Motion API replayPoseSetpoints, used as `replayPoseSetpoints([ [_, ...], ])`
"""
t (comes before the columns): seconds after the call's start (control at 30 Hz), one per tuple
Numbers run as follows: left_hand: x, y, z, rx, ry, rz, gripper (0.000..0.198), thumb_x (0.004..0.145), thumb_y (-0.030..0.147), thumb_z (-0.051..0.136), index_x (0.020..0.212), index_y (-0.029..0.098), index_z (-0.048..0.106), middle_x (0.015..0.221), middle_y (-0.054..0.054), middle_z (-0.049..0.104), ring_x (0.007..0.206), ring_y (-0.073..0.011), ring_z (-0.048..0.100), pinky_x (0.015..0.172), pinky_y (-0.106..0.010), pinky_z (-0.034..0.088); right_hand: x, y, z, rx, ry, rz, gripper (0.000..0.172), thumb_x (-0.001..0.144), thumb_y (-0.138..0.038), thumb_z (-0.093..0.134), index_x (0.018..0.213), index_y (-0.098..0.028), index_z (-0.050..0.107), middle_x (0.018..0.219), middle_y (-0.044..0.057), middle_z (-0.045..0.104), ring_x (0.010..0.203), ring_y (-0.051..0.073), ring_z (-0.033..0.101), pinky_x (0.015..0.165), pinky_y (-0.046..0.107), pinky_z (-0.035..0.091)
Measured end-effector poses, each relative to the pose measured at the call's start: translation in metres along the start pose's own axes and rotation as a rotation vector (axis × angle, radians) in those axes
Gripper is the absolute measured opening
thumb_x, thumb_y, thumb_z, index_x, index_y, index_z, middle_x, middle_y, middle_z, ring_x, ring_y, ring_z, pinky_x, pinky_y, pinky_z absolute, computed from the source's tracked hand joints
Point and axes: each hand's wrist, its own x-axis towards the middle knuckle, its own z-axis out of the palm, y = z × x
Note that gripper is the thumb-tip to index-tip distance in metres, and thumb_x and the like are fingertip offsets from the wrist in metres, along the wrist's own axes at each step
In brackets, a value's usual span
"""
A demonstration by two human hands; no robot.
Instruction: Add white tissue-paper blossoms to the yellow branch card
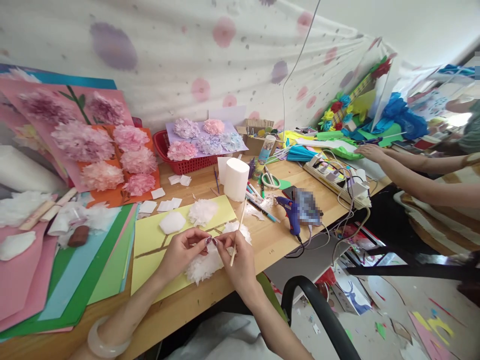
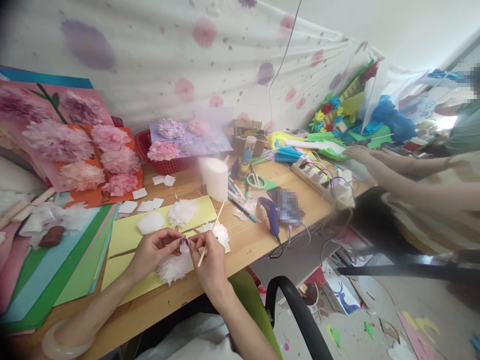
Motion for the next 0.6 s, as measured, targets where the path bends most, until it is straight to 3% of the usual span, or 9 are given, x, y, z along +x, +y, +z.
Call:
replayPoseSetpoints([
  [0.2, -0.003, 0.001, 0.005, 0.014, 0.084, 0.069, 0.027, 0.069, 0.04, 0.079, 0.082, 0.017, 0.073, 0.084, -0.006, 0.076, 0.077, -0.0199, 0.071, 0.07, -0.03, 0.063, 0.002, -0.007, 0.006, 0.014, 0.047, -0.079, 0.025, 0.091, -0.027, 0.058, 0.074, -0.026, 0.04, 0.084, 0.005, 0.073, 0.076, 0.018, 0.071, 0.068, 0.03, 0.054],
  [0.4, -0.004, 0.008, 0.009, -0.024, 0.149, 0.072, 0.024, 0.066, 0.035, 0.079, 0.079, 0.018, 0.068, 0.078, -0.003, 0.074, 0.073, -0.0184, 0.071, 0.071, -0.03, 0.061, 0.004, -0.007, 0.01, -0.008, 0.056, -0.109, 0.023, 0.09, -0.023, 0.058, 0.075, -0.025, 0.041, 0.085, 0.004, 0.073, 0.077, 0.017, 0.071, 0.068, 0.028, 0.053],
  [0.6, -0.005, 0.009, 0.01, 0.0, 0.193, 0.089, 0.027, 0.065, 0.034, 0.079, 0.083, 0.018, 0.067, 0.083, -0.004, 0.074, 0.083, -0.0197, 0.072, 0.08, -0.031, 0.059, 0.006, -0.007, 0.01, -0.098, 0.065, -0.101, 0.02, 0.09, -0.023, 0.057, 0.076, -0.026, 0.043, 0.085, 0.004, 0.073, 0.079, 0.019, 0.07, 0.07, 0.032, 0.053],
])
